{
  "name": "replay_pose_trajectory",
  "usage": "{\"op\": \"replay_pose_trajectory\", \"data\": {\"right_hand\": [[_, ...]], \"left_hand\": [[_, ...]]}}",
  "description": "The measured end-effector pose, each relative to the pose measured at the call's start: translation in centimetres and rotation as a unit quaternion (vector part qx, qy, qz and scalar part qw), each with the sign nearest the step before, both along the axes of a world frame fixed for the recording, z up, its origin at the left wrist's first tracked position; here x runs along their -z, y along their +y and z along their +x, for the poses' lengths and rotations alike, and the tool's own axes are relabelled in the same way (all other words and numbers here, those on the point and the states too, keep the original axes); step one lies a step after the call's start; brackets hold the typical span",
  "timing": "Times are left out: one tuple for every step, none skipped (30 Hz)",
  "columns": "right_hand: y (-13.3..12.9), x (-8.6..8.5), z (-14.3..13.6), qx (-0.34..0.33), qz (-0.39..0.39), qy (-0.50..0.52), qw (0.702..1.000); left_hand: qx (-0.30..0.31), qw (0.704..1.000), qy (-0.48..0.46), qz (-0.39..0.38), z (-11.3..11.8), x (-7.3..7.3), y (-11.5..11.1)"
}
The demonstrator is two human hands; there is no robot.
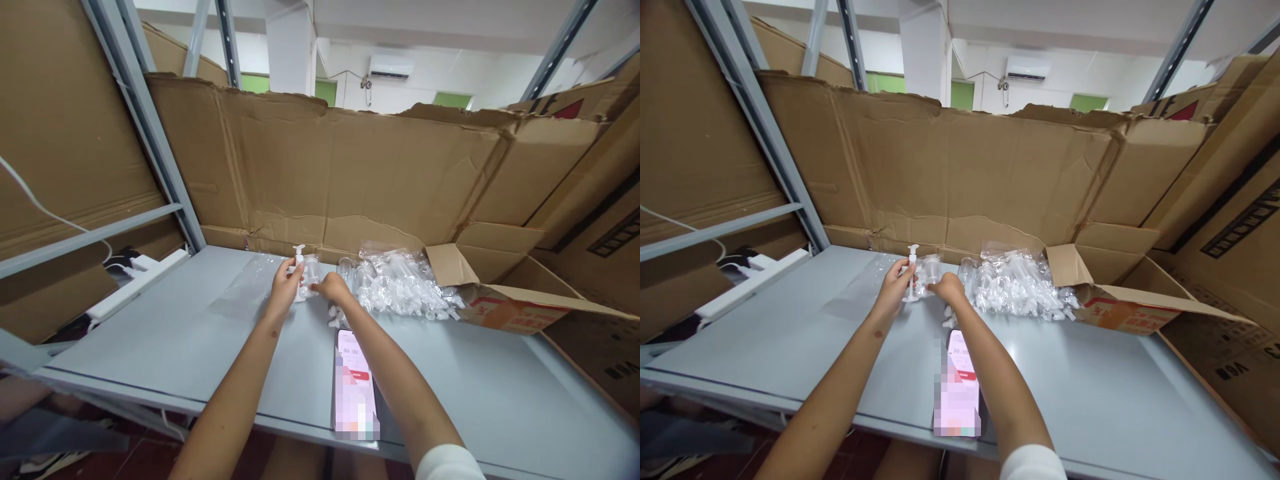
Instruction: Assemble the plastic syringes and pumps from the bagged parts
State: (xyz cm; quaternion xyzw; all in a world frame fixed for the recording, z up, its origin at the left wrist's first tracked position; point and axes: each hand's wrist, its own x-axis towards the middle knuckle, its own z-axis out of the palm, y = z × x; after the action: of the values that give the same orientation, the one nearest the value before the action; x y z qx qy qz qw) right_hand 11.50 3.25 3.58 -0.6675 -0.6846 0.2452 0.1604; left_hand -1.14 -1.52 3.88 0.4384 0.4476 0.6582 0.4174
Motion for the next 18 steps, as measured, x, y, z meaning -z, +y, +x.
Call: {"op": "replay_pose_trajectory", "data": {"right_hand": [[0.0,-0.2,0.4,0.0,0.006,0.025,1.0],[-0.1,-0.4,0.8,-0.001,0.011,0.049,0.999],[-0.2,-0.7,1.3,0.0,0.016,0.073,0.997],[-0.5,-1.1,1.8,0.003,0.024,0.096,0.995],[-0.9,-1.5,2.3,0.008,0.038,0.119,0.992],[-1.3,-2.0,2.9,0.012,0.052,0.141,0.989],[-1.9,-2.5,3.5,0.017,0.063,0.16,0.985],[-2.5,-2.9,4.2,0.02,0.072,0.175,0.982],[-3.2,-3.4,4.9,0.021,0.08,0.188,0.979],[-4.0,-3.8,5.6,0.019,0.09,0.205,0.974],[-4.8,-4.1,6.4,0.019,0.112,0.248,0.962],[-5.6,-4.3,7.2,0.018,0.129,0.281,0.951],[-6.3,-4.4,7.9,0.017,0.141,0.3,0.943],[-7.0,-4.4,8.7,0.017,0.15,0.31,0.939],[-7.7,-4.3,9.5,0.023,0.152,0.317,0.936],[-8.3,-4.1,10.3,0.028,0.154,0.322,0.934],[-8.8,-3.9,11.1,0.031,0.153,0.326,0.932],[-9.2,-3.6,11.8,0.034,0.152,0.331,0.931]], "left_hand": [[-0.003,1.0,-0.003,0.002,0.0,-0.1,0.0],[-0.009,1.0,-0.008,0.005,0.0,-0.2,-0.1],[-0.018,1.0,-0.012,0.007,0.0,-0.3,-0.1],[-0.027,1.0,-0.015,0.006,0.0,-0.4,-0.2],[-0.034,0.999,-0.018,0.004,0.0,-0.5,-0.2],[-0.037,0.999,-0.02,0.0,0.0,-0.6,-0.3],[-0.035,0.999,-0.023,-0.003,0.0,-0.6,-0.3],[-0.029,0.999,-0.026,-0.005,0.0,-0.6,-0.3],[-0.02,0.999,-0.028,-0.003,0.0,-0.6,-0.3],[-0.012,1.0,-0.028,0.0,0.0,-0.5,-0.4],[-0.007,1.0,-0.023,0.005,0.1,-0.5,-0.4],[-0.004,1.0,-0.015,0.009,0.1,-0.4,-0.4],[-0.002,1.0,-0.004,0.01,0.2,-0.3,-0.3],[-0.002,1.0,0.007,0.009,0.3,-0.2,-0.3],[-0.003,1.0,0.017,0.007,0.4,-0.1,-0.2],[-0.003,1.0,0.024,0.006,0.5,0.1,-0.1],[0.001,1.0,0.031,0.004,0.6,0.3,0.0],[0.008,0.999,0.039,0.001,0.7,0.6,0.2]]}}
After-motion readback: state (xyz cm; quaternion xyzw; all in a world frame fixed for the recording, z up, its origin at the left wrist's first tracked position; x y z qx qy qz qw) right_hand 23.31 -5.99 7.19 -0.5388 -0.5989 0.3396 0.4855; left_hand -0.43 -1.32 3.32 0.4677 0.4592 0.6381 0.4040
